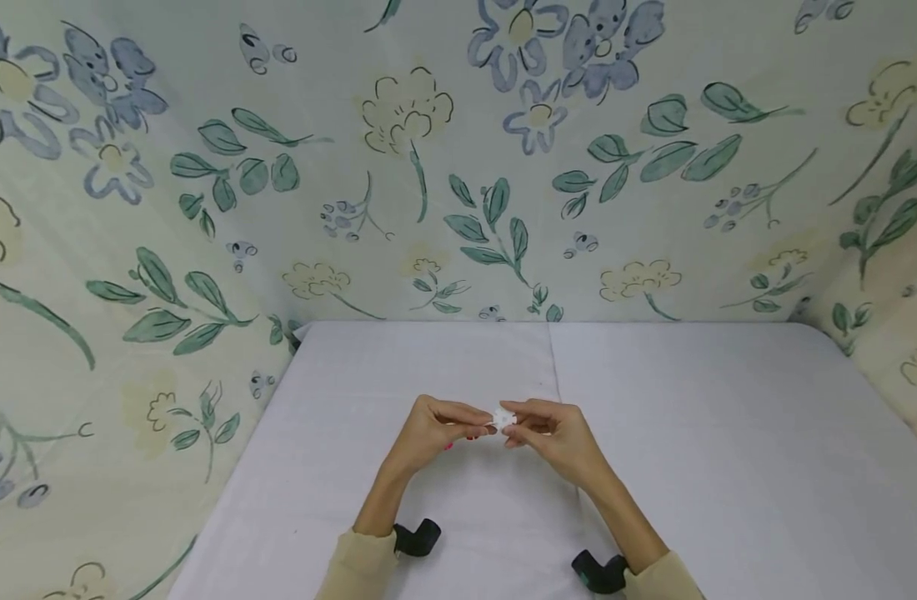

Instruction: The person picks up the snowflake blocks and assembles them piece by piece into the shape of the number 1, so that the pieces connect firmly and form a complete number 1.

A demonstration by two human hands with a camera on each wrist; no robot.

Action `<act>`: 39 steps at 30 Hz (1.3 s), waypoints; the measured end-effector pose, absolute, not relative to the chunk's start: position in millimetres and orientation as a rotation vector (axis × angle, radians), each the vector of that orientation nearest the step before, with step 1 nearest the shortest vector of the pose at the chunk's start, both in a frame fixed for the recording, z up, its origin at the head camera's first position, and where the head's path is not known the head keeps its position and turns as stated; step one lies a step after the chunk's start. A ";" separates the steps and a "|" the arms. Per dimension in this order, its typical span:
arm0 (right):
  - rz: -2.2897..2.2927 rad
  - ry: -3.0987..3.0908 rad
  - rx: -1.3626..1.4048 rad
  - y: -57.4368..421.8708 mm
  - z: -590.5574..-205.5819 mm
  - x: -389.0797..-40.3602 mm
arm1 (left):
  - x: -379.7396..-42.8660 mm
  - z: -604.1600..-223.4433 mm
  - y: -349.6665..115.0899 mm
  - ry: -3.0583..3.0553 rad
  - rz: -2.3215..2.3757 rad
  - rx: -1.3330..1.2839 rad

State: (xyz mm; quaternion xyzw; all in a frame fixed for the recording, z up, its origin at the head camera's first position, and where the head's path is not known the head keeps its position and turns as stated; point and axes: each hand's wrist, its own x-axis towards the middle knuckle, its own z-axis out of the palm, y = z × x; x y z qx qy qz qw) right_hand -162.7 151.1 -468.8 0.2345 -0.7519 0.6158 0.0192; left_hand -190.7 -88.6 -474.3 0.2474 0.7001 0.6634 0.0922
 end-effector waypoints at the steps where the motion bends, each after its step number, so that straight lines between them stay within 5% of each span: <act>1: 1.933 -2.334 0.729 151.3 -468.7 -162.7 | -190.4 -474.5 -88.5 2.080 1.972 0.734; 39: 2.029 -2.301 0.538 158.1 -476.3 -170.8 | -187.4 -470.3 -79.6 2.123 1.908 0.704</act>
